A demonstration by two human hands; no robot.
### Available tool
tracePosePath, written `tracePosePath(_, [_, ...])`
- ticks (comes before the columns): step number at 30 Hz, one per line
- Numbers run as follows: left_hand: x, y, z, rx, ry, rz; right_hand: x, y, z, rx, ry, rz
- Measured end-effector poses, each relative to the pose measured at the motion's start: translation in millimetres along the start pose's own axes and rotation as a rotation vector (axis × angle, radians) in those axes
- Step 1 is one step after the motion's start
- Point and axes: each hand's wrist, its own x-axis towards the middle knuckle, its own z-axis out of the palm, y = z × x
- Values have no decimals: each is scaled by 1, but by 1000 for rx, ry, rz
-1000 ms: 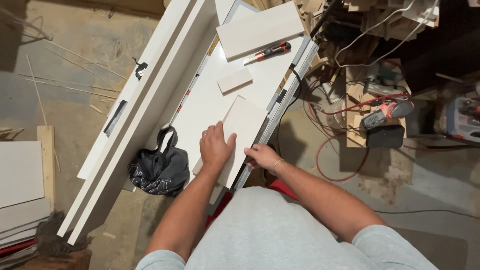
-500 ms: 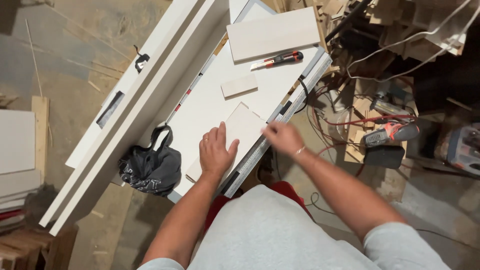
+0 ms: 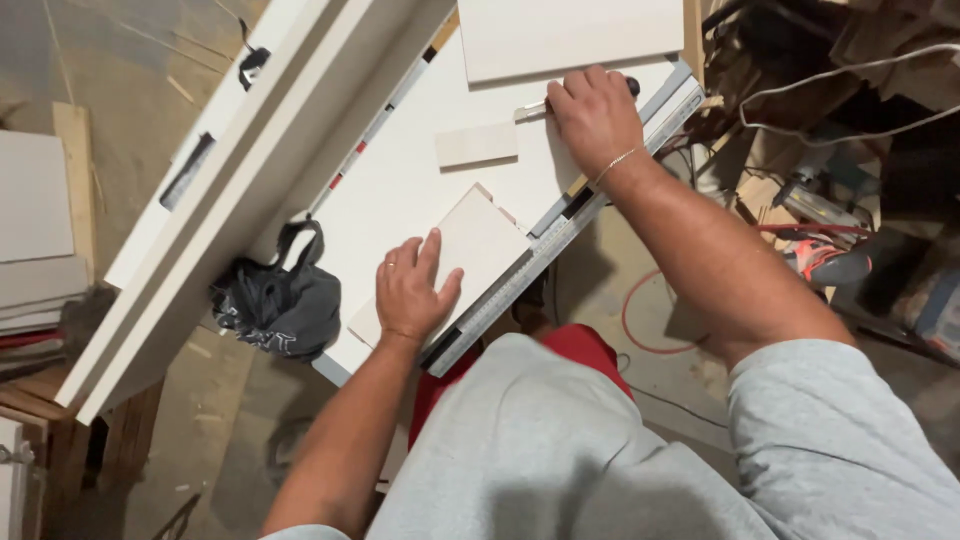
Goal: Measuring, marking, and scoring wooden boards with a utility knife and ruler on a workbench.
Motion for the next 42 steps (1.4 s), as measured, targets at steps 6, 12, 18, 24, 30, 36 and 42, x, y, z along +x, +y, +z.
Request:
tracePosePath(6, [0, 2, 2, 0, -46, -48, -12, 19, 26, 108, -192, 52])
tracePosePath(12, [2, 3, 3, 20, -26, -25, 4, 1, -71, 629, -624, 542])
tracePosePath(18, [-10, -15, 30, 62, 32, -18, -83, -44, -92, 955, -488, 759])
tracePosePath(24, [-10, -16, 29, 45, 39, -23, -138, -99, -73, 1271, -568, 874])
tracePosePath(30, [-12, -20, 36, 44, 69, -20, -130, -100, -86, 1271, -639, 887])
tracePosePath(36, [-10, -17, 31, 31, 81, -21, -156, -108, -62, 1309, -636, 935])
tracePosePath(42, [-14, -17, 35, 45, 85, -28, -149, -108, -64, 1298, -626, 956])
